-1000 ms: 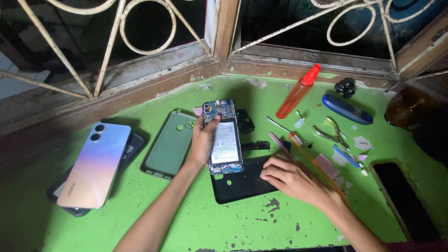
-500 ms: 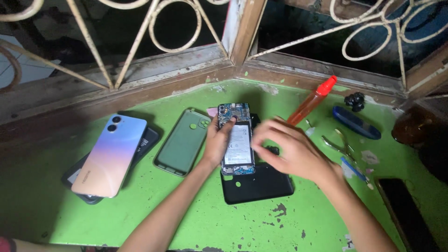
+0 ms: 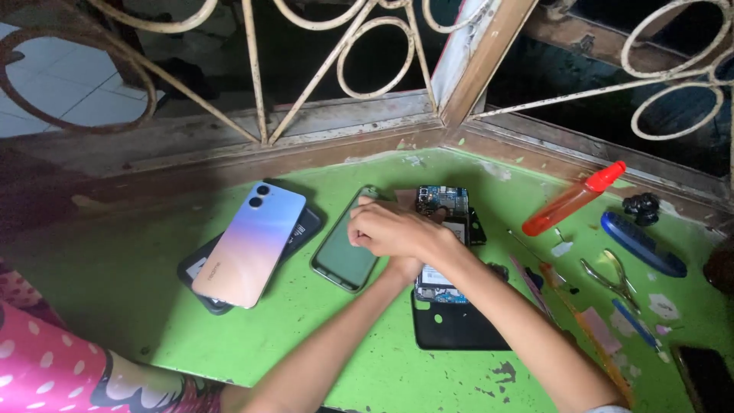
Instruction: Disassembling a smartphone by removing small components and disconnecting ribbon cables from the motherboard using a prying tool.
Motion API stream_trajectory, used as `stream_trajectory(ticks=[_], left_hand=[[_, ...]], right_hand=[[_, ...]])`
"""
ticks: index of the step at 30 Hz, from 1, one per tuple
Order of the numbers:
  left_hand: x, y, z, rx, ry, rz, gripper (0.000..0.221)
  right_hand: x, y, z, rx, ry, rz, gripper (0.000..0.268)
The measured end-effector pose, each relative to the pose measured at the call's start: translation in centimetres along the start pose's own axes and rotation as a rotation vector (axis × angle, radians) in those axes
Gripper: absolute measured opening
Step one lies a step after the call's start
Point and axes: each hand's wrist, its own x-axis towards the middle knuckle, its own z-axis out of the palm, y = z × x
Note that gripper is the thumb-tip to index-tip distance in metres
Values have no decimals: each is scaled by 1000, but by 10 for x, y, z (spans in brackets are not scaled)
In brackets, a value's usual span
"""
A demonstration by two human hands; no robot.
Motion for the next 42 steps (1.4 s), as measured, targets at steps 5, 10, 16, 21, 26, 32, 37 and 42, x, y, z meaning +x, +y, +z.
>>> stream_trajectory(ticks=[5,10,16,21,26,32,37,42], left_hand=[[-6,9,14,-33,6,-100,25],[-14,14,29,-58,-17,-214,25],[-22,15,40,-48,-16,-281,24],[-15,-8,35,-27,-9,-269,24],[-13,-29,26,-39,-22,-278,21],[-14,-15,30,-52,-11,-288,22],[-15,-2,33,-87,-5,-300,28],[-18,17,39,107,-88,-451,97]], right_hand=[[-19,-9,-13,13,30,8,15],[-92,-18,-30,126,437,-94,9],[-213,-22,5,269,534,90,7],[-235,4,65,386,504,239,10],[-231,1,67,418,475,295,13],[-225,5,75,405,452,277,8],[-218,1,78,280,469,229,4],[-221,-10,74,217,462,218,16]])
